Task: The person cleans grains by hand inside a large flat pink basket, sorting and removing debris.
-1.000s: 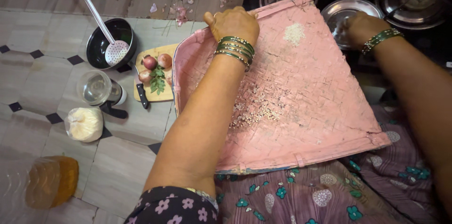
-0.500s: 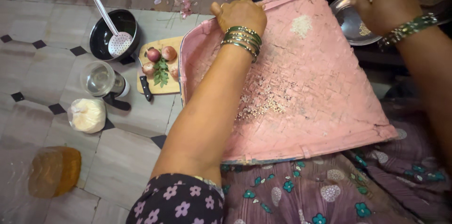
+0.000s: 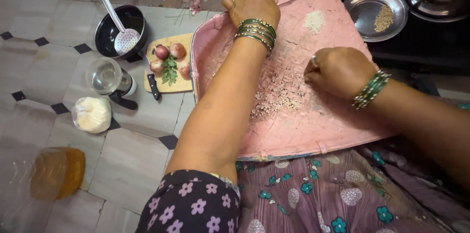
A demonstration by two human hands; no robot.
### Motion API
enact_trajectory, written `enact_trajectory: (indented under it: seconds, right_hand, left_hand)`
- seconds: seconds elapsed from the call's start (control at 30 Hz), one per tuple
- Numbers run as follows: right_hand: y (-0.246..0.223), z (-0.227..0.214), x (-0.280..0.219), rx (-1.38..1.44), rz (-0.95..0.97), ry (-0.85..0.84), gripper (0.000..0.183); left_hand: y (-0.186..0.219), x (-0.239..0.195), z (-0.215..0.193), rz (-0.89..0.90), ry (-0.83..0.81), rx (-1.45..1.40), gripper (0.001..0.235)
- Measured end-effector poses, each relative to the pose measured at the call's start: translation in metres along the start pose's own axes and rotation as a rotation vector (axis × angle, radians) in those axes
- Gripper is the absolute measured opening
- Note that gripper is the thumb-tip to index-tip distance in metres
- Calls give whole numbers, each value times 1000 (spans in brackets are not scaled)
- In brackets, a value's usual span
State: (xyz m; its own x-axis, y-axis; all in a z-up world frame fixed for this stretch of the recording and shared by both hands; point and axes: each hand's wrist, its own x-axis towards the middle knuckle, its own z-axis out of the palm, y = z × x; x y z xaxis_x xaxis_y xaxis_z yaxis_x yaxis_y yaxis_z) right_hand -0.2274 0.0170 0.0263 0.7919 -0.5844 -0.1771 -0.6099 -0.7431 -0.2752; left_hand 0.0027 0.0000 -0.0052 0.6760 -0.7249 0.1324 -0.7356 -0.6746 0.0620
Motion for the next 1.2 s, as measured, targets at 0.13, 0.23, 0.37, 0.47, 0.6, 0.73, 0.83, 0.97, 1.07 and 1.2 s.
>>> enact_trajectory:
  seconds: [0.13,0.23,0.37,0.47,0.6,0.73,0.83,0.97,1.07,1.2]
  right_hand:
    - [5,17,0,61,-123,51,16]
    - [9,22,2,73,-214,89,16]
    - [17,13,8,145,-131,-43,23]
    - [34,-2,11,257,27,-165,28]
    - [53,0,11,387,-32,-125,33]
    - [50,9,15,236,-5,-148,35]
    - [39,2,12,255,100,-200,33]
    - [28,-3,8,228,9,-179,24]
    - [26,2,5,188,-126,-89,18]
    - [22,9,5,121,-217,-17,13]
  left_hand:
    - [2,1,1,11,-22,27,38]
    - [4,1,0,17,-6,43,37]
    - [2,3,-1,-2,-55,30,35]
    - [0,2,-1,15,-45,20,38]
    - [1,3,1,11,-42,37,40]
    - [1,3,4,23,-52,47,40]
    - [0,4,5,26,-44,39,42]
    - [1,4,5,23,-45,48,42]
    - [2,5,5,12,-38,55,43]
    - [0,3,4,12,-29,38,42]
